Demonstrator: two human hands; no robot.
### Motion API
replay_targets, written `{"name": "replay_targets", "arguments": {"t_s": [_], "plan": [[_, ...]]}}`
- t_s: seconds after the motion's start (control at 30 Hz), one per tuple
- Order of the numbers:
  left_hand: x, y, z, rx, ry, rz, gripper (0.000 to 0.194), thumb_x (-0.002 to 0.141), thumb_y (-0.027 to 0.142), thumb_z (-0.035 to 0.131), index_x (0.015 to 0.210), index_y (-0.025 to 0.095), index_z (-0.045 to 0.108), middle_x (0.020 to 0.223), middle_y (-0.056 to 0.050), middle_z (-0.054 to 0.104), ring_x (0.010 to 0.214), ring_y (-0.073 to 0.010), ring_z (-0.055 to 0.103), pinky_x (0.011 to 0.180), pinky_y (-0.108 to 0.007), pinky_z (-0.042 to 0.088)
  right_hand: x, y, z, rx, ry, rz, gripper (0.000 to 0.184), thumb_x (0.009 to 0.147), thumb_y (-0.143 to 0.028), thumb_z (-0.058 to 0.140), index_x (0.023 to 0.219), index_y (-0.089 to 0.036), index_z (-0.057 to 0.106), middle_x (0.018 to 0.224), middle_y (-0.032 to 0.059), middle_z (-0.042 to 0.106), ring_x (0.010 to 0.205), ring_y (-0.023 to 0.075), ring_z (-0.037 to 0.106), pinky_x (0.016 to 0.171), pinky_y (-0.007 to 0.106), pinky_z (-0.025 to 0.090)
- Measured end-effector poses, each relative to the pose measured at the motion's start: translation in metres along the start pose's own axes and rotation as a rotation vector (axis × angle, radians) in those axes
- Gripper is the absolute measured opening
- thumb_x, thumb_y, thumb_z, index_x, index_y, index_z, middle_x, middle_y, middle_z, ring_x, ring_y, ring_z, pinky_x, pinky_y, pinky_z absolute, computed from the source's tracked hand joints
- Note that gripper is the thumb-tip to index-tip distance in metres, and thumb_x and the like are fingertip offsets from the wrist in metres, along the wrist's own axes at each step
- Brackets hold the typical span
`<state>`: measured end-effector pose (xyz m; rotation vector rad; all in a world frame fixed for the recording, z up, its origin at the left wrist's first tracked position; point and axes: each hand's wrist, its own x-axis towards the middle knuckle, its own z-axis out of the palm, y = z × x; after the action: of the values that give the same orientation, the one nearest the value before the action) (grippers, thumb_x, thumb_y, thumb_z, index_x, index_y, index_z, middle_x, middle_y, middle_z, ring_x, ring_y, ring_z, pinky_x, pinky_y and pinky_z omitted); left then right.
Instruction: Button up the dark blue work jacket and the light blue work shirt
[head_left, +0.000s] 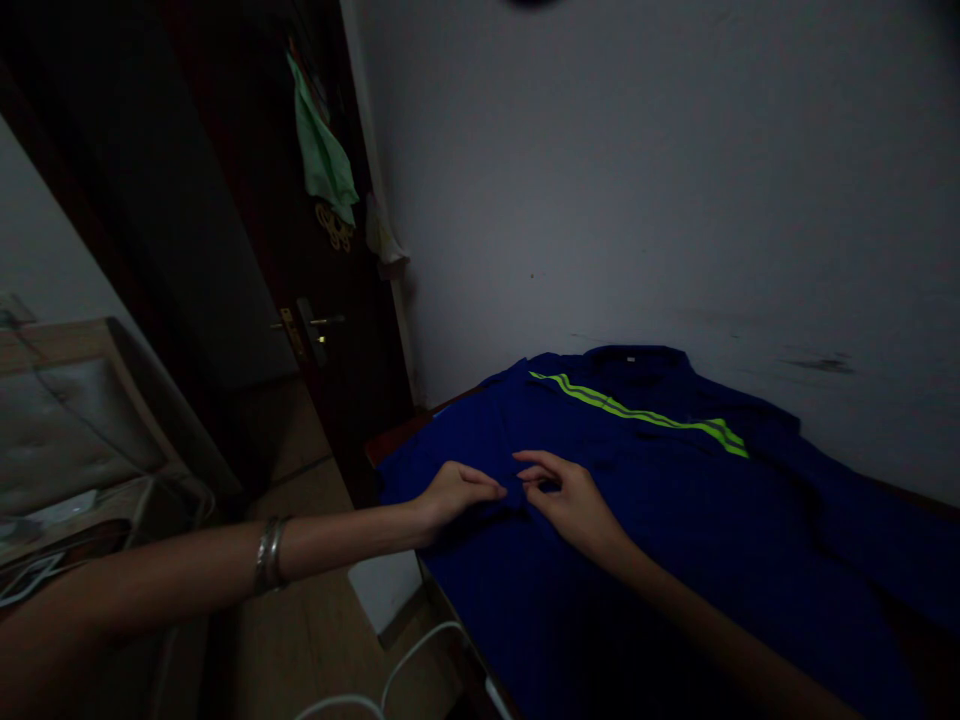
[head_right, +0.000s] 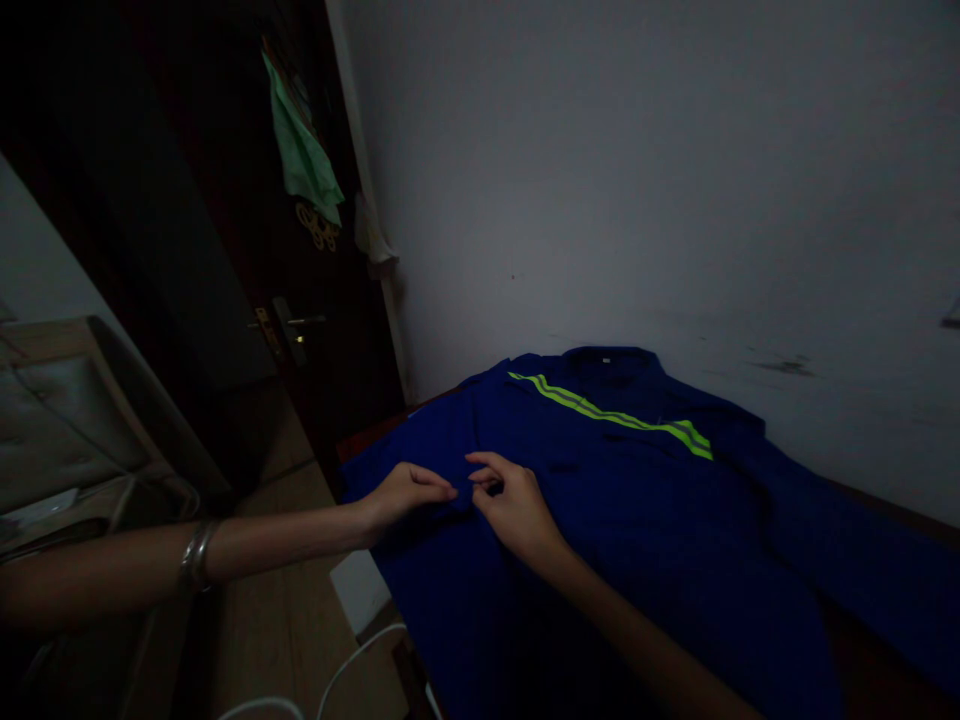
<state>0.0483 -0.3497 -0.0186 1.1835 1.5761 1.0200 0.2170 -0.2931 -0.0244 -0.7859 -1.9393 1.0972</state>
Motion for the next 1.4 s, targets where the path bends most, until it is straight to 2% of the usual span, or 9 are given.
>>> {"name": "replay_targets", "arguments": {"t_s": [0.2, 0.47, 0.6, 0.73, 0.83, 0.93, 1.07, 1.2, 1.4], "plan": [[-0.005, -0.002, 0.003, -0.178, -0.060, -0.118, 0.027, 0.056, 0.034, 0.071, 0.071, 0.012, 0.068, 0.060, -0.002, 0.061, 0.052, -0.0091, 0.046, 0.051, -0.023, 0.030, 0.000, 0.000, 0.001, 0.012, -0.012, -0.014, 0.037, 0.068, -0.014, 0.047, 0.104, -0.015, 0.057, 0.078, 0.0043, 0.065, 0.075, 0.0145, 0.061, 0.065, 0.025, 0.047], [-0.007, 0.002, 0.007, -0.177, -0.020, -0.128, 0.019, 0.057, 0.029, 0.069, 0.067, 0.013, 0.066, 0.047, 0.004, 0.049, 0.045, -0.0061, 0.035, 0.047, -0.023, 0.022, -0.002, -0.001, 0.001, -0.024, -0.039, -0.034, 0.039, 0.069, -0.014, 0.045, 0.107, -0.016, 0.055, 0.077, 0.0031, 0.065, 0.071, 0.0130, 0.060, 0.060, 0.022, 0.046], [-0.006, 0.002, 0.004, -0.176, -0.030, -0.102, 0.022, 0.057, 0.029, 0.069, 0.070, 0.012, 0.067, 0.056, 0.000, 0.057, 0.049, -0.0072, 0.041, 0.049, -0.022, 0.026, -0.001, -0.003, -0.002, -0.058, -0.044, -0.039, 0.040, 0.070, -0.014, 0.046, 0.109, -0.017, 0.054, 0.079, 0.0035, 0.065, 0.070, 0.0130, 0.060, 0.060, 0.022, 0.047], [-0.006, 0.000, -0.001, -0.095, -0.006, -0.060, 0.021, 0.059, 0.029, 0.067, 0.072, 0.012, 0.069, 0.068, -0.004, 0.064, 0.057, -0.0094, 0.047, 0.053, -0.022, 0.031, 0.005, -0.004, -0.012, -0.095, 0.018, -0.024, 0.040, 0.069, -0.014, 0.047, 0.107, -0.017, 0.056, 0.081, 0.0040, 0.065, 0.071, 0.0133, 0.061, 0.063, 0.024, 0.047], [-0.006, -0.002, -0.006, -0.018, -0.021, -0.034, 0.019, 0.059, 0.027, 0.065, 0.070, 0.012, 0.069, 0.065, -0.003, 0.063, 0.056, -0.0092, 0.046, 0.053, -0.021, 0.031, 0.008, -0.007, -0.022, -0.100, 0.052, -0.023, 0.038, 0.068, -0.016, 0.048, 0.105, -0.016, 0.057, 0.081, 0.0042, 0.065, 0.072, 0.0135, 0.060, 0.063, 0.024, 0.047], [0.001, -0.003, -0.013, -0.006, -0.034, -0.023, 0.021, 0.061, 0.028, 0.062, 0.073, 0.012, 0.067, 0.061, -0.001, 0.058, 0.053, -0.0077, 0.043, 0.050, -0.020, 0.030, 0.001, -0.012, -0.030, -0.144, -0.004, -0.032, 0.036, 0.071, -0.022, 0.051, 0.106, -0.016, 0.056, 0.084, 0.0048, 0.064, 0.069, 0.0127, 0.059, 0.059, 0.023, 0.046], [0.026, 0.004, -0.023, 0.007, 0.038, 0.017, 0.023, 0.063, 0.029, 0.059, 0.079, 0.013, 0.064, 0.059, 0.001, 0.053, 0.052, -0.0077, 0.043, 0.049, -0.019, 0.030, -0.020, -0.018, -0.047, -0.307, -0.074, -0.098, 0.034, 0.075, -0.027, 0.050, 0.106, -0.018, 0.058, 0.093, 0.0061, 0.064, 0.073, 0.0139, 0.058, 0.065, 0.026, 0.047], [0.071, 0.016, -0.025, 0.049, 0.049, 0.038, 0.019, 0.063, 0.025, 0.057, 0.077, 0.013, 0.062, 0.062, -0.001, 0.053, 0.053, -0.0089, 0.044, 0.048, -0.020, 0.031, -0.042, -0.014, -0.075, -0.447, -0.032, -0.096, 0.032, 0.075, -0.024, 0.049, 0.105, -0.021, 0.060, 0.096, 0.0061, 0.063, 0.079, 0.0163, 0.058, 0.075, 0.031, 0.046], [0.157, 0.045, 0.002, 0.174, -0.031, 0.198, 0.020, 0.067, 0.026, 0.054, 0.082, 0.015, 0.061, 0.069, -0.003, 0.056, 0.057, -0.0105, 0.049, 0.049, -0.020, 0.035, -0.070, 0.005, -0.122, -0.526, 0.091, 0.071, 0.029, 0.075, -0.020, 0.046, 0.099, -0.019, 0.062, 0.091, 0.0062, 0.065, 0.075, 0.0161, 0.060, 0.068, 0.028, 0.048]]}}
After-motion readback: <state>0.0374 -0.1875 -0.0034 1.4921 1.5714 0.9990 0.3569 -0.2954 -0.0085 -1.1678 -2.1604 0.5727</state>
